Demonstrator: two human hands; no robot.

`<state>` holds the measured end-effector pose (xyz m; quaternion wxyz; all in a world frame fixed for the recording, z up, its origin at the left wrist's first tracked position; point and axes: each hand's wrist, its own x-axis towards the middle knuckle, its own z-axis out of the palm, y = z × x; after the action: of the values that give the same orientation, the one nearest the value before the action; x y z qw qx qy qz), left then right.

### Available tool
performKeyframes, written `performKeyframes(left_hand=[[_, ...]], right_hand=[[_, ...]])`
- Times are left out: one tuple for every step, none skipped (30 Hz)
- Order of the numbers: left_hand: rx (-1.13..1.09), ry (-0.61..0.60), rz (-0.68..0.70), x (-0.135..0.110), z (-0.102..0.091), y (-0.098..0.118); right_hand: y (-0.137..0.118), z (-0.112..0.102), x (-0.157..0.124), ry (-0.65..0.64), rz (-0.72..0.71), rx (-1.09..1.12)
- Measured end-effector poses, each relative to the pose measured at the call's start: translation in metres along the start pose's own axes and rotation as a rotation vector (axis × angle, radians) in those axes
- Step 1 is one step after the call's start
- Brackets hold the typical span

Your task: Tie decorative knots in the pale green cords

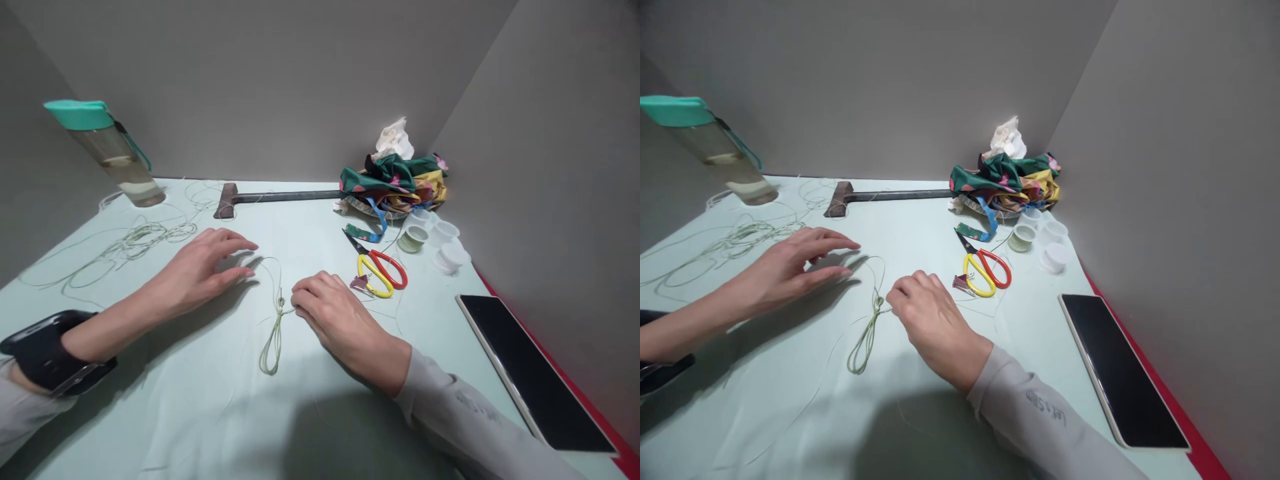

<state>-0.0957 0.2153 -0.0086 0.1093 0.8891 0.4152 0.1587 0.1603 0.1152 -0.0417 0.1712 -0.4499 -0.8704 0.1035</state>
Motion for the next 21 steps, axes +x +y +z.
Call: performKeyframes(left_hand=[[-0.012,-0.026,0.008,0.005,0.005,-0.003],[-0.023,-0.047,0.018,0.008,0.009,-0.004],[-0.034,-0.063,0.029,0.011,0.013,-0.006],[-0.043,-0.075,0.038,0.013,0.017,-0.006],[-0.050,-0.081,0.048,0.014,0.019,-0.007],[-0.056,-0.085,0.056,0.015,0.020,-0.007],[-0.059,-0.087,0.064,0.015,0.021,-0.007],[-0.061,-0.090,0.071,0.014,0.021,-0.007],[-0.060,-0.094,0.078,0.013,0.020,-0.007],[-0.057,-0.100,0.086,0.012,0.019,-0.007],[-0.049,-0.107,0.094,0.010,0.017,-0.008],[-0.035,-0.113,0.103,0.008,0.014,-0.008],[-0.016,-0.124,0.111,0.005,0.011,-0.009],[0.010,-0.137,0.119,0.002,0.007,-0.010],[0.042,-0.151,0.127,-0.002,0.002,-0.010],[0.081,-0.162,0.132,-0.005,-0.002,-0.011],[0.124,-0.161,0.133,-0.008,-0.006,-0.011],[0.173,-0.146,0.142,-0.010,-0.009,-0.010],[0.216,-0.119,0.167,-0.012,-0.010,-0.009],[0.237,-0.097,0.219,-0.013,-0.009,-0.007],[0.228,-0.091,0.287,-0.012,-0.007,-0.004]], right_hand=[[0.001,0.002,-0.001,0.011,-0.008,0.007],[0.002,0.004,-0.001,0.022,-0.013,0.013],[0.003,0.005,-0.002,0.032,-0.018,0.019],[0.004,0.006,-0.002,0.041,-0.023,0.025],[0.004,0.006,-0.003,0.050,-0.028,0.032],[0.004,0.007,-0.003,0.059,-0.030,0.038],[0.004,0.007,-0.004,0.069,-0.030,0.044],[0.003,0.008,-0.004,0.079,-0.029,0.049],[0.003,0.008,-0.005,0.089,-0.028,0.053],[0.003,0.009,-0.006,0.099,-0.029,0.054],[0.003,0.010,-0.006,0.107,-0.032,0.055],[0.003,0.011,-0.006,0.113,-0.037,0.055],[0.004,0.012,-0.006,0.116,-0.044,0.055],[0.004,0.012,-0.007,0.120,-0.047,0.055],[0.005,0.013,-0.006,0.124,-0.047,0.056],[0.006,0.013,-0.006,0.128,-0.044,0.058],[0.006,0.013,-0.006,0.133,-0.039,0.061],[0.006,0.013,-0.006,0.136,-0.034,0.064],[0.007,0.013,-0.006,0.138,-0.030,0.069],[0.006,0.013,-0.006,0.138,-0.027,0.074],[0.006,0.012,-0.006,0.138,-0.027,0.078]])
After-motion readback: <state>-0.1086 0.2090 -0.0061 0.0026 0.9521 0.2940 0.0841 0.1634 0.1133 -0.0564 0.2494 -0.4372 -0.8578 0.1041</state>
